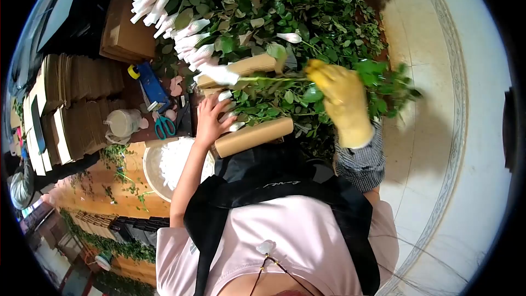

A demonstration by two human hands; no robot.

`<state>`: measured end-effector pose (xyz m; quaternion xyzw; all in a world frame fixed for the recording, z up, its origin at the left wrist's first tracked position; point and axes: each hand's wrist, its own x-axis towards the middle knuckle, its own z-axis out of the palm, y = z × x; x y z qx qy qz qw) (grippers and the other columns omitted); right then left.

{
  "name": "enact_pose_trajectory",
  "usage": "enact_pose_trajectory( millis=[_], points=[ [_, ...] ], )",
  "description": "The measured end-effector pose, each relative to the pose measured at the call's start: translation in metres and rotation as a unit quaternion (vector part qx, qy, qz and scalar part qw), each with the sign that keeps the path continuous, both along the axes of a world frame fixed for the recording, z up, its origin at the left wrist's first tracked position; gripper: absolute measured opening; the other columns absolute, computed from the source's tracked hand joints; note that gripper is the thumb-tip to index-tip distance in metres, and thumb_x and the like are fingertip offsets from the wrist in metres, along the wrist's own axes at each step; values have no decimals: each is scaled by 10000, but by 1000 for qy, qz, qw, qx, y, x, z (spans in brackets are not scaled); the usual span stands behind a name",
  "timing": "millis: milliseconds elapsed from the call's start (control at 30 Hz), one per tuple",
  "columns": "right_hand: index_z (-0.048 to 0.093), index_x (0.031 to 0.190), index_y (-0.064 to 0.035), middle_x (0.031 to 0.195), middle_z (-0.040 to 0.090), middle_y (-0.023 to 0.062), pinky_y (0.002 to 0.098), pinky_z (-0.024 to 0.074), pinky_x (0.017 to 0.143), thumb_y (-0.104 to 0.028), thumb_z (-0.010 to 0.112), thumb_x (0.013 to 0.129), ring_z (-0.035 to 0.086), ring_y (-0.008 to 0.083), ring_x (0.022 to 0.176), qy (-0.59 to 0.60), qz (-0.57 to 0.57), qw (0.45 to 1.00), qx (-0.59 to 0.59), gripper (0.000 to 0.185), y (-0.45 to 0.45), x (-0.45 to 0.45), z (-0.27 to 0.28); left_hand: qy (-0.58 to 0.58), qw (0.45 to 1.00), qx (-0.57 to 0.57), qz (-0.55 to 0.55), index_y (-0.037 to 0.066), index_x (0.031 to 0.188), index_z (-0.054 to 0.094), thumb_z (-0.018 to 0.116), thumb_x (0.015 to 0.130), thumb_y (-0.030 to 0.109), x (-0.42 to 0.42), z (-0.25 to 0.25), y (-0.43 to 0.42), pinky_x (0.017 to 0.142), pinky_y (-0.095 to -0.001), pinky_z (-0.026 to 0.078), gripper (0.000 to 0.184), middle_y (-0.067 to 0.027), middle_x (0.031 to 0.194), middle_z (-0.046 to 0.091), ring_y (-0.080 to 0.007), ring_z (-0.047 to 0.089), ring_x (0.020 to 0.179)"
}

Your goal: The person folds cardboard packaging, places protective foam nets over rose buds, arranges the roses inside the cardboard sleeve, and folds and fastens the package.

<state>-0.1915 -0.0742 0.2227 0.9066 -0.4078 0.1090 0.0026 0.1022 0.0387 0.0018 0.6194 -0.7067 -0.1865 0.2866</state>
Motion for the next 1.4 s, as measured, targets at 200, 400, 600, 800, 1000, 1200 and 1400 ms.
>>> enact_pose_trajectory(
  millis=[200,400,600,800,1000,1200,1400],
  points=[
    [706,1108,-98,1237,672,105,364,535,956,49,590,804,666,291,1065,-56,-64,979,187,358,-3,7,-162,20,999,35,4,135,1203,666,825,719,280,3,2,-1,1059,-484,354,530,-168,1335,538,-385,474,1262],
    [701,926,-124,987,697,86,378,550,798,-105,558,827,668,287,988,31,-107,993,35,175,-5,29,-162,6,1000,-11,11,138,1191,671,849,702,304,1,-17,2,1043,-512,379,546,-186,1320,532,-413,474,1255],
    [660,1203,-121,1391,569,127,467,271,1186,32,705,660,460,296,1354,-229,-58,964,125,566,-4,-6,-251,-45,999,6,11,148,1250,645,845,708,278,0,-8,3,1053,-515,379,592,-208,1352,490,-431,436,1279],
    [618,1264,-90,1278,632,117,444,387,1095,-60,698,805,570,303,1205,-188,-84,968,145,466,-8,-7,-175,-24,999,20,10,128,1232,645,791,772,189,7,14,5,1053,-505,379,487,-182,1347,495,-404,435,1288],
    [599,1301,-131,1091,694,110,418,523,885,-155,713,844,660,294,1003,-229,131,902,342,472,14,59,-69,242,922,182,243,-21,988,680,527,1030,256,29,23,36,717,-341,511,320,-141,814,680,-241,657,752],
    [725,892,-122,800,726,90,426,535,662,-277,598,887,699,291,726,193,217,902,320,200,21,127,-154,151,925,341,74,63,988,762,673,901,446,8,42,28,691,-407,508,403,-205,818,700,-350,687,752],
    [744,960,-139,919,750,69,434,552,685,-303,577,885,723,255,841,396,215,847,283,246,22,138,-173,294,932,207,45,-10,908,708,690,901,219,16,17,40,700,-344,486,230,-143,822,658,-257,634,742]
  ],
)
